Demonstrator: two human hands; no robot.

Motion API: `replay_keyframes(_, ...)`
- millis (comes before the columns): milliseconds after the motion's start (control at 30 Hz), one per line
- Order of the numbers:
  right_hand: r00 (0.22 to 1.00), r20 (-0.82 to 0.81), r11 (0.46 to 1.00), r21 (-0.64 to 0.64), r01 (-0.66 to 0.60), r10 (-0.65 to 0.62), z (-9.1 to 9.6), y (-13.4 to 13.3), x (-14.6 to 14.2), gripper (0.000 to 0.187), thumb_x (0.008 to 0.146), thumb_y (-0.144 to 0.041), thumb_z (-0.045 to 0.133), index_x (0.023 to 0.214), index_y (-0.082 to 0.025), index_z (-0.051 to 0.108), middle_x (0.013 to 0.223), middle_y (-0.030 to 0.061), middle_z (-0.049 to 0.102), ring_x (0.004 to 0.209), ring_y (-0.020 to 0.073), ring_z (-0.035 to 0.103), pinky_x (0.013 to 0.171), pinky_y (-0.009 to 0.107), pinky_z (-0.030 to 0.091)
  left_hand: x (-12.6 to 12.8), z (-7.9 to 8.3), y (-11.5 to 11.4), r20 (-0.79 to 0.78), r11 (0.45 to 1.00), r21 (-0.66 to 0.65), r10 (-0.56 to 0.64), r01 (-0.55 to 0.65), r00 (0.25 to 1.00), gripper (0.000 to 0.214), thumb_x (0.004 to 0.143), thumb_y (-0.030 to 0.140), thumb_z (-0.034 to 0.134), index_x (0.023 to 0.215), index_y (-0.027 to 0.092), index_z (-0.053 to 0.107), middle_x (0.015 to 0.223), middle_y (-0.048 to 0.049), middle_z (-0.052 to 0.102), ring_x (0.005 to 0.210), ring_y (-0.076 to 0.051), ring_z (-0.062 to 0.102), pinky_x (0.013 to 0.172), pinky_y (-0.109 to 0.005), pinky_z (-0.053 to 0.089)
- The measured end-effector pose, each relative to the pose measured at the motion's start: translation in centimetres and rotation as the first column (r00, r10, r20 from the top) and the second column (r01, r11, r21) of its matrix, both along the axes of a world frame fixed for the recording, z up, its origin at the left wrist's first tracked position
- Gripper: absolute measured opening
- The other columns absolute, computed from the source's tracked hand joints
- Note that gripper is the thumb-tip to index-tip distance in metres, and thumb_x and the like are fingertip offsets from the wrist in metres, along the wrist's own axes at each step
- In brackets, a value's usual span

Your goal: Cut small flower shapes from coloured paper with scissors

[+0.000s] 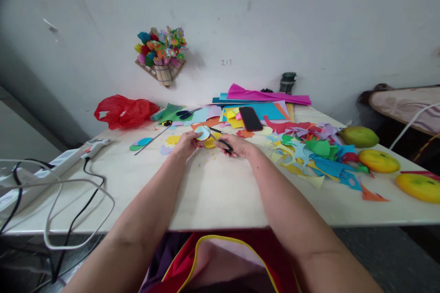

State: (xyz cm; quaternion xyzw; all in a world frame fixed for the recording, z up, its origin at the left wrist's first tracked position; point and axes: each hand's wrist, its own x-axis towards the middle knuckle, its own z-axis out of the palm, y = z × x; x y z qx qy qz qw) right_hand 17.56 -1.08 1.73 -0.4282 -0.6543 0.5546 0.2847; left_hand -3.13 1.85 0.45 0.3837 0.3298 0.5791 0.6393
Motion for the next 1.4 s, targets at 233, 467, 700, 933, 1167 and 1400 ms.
replay_keyframes(233,1.000,-0.007,1.000,0.004,0.012,-0.012,-0.1,0.1,-0.1,0.020,0.081,-0.031,0.065,0.075,-0.019,0.051,0.051,-0.0039,0.055,0.036,0.0069,0.047,0.027,0.016,0.024,0.3,0.3,-0.3,0.007,0.999,-0.018,0.037,-0.037,0.999,0.011,0.064,0.004,0.070,0.073,0.009,0.066,0.074,-0.0102,0.072,0.079,-0.025,0.073,0.064,-0.029,0.060)
replay_keyframes(467,0.999,-0.033,0.999,0.032,0.040,-0.039,0.1,-0.1,-0.4,0.026,0.083,-0.031,0.065,0.068,-0.019,0.047,0.050,-0.0044,0.053,0.035,0.0060,0.045,0.027,0.016,0.025,1.3,0.7,-0.4,0.056,0.992,-0.058,0.119,-0.115,0.991,0.011,0.066,0.002,0.068,0.070,0.011,0.064,0.069,-0.0057,0.069,0.067,-0.018,0.069,0.069,-0.030,0.061)
replay_keyframes(700,0.993,-0.083,0.995,0.035,0.091,-0.088,0.4,-0.5,-0.8,0.023,0.082,-0.030,0.067,0.073,-0.019,0.049,0.051,-0.0046,0.054,0.036,0.0066,0.046,0.028,0.016,0.024,1.9,0.6,-0.5,0.080,0.984,-0.063,0.174,-0.169,0.981,0.009,0.068,0.003,0.067,0.070,0.010,0.063,0.070,-0.0066,0.069,0.070,-0.018,0.070,0.075,-0.032,0.061)
replay_keyframes(933,0.983,-0.130,0.990,0.044,0.134,-0.127,0.0,-0.3,-1.1,0.020,0.080,-0.033,0.065,0.078,-0.019,0.051,0.049,-0.0053,0.053,0.035,0.0071,0.044,0.028,0.017,0.022,2.4,0.7,-0.5,0.114,0.975,-0.084,0.213,-0.204,0.970,0.012,0.068,0.004,0.067,0.077,0.011,0.065,0.071,-0.0065,0.070,0.075,-0.019,0.071,0.076,-0.031,0.061)
replay_keyframes(1167,0.967,-0.219,0.986,0.072,0.153,-0.134,-0.9,0.3,-1.1,0.025,0.078,-0.039,0.067,0.082,-0.018,0.054,0.052,-0.0056,0.055,0.037,0.0070,0.046,0.029,0.016,0.023,3.5,1.1,-0.8,0.160,0.966,-0.152,0.235,-0.211,0.959,0.016,0.070,0.005,0.066,0.084,0.011,0.064,0.074,-0.0068,0.071,0.076,-0.018,0.071,0.075,-0.028,0.059)
replay_keyframes(1400,0.950,-0.251,0.977,0.060,0.206,-0.185,-0.4,-0.2,-1.7,0.021,0.082,-0.035,0.065,0.078,-0.018,0.053,0.052,-0.0050,0.054,0.037,0.0066,0.046,0.028,0.016,0.024,4.8,1.4,-1.6,0.185,0.954,-0.156,0.284,-0.257,0.941,0.006,0.074,0.007,0.064,0.078,0.011,0.062,0.071,-0.0050,0.069,0.068,-0.014,0.068,0.073,-0.026,0.057)
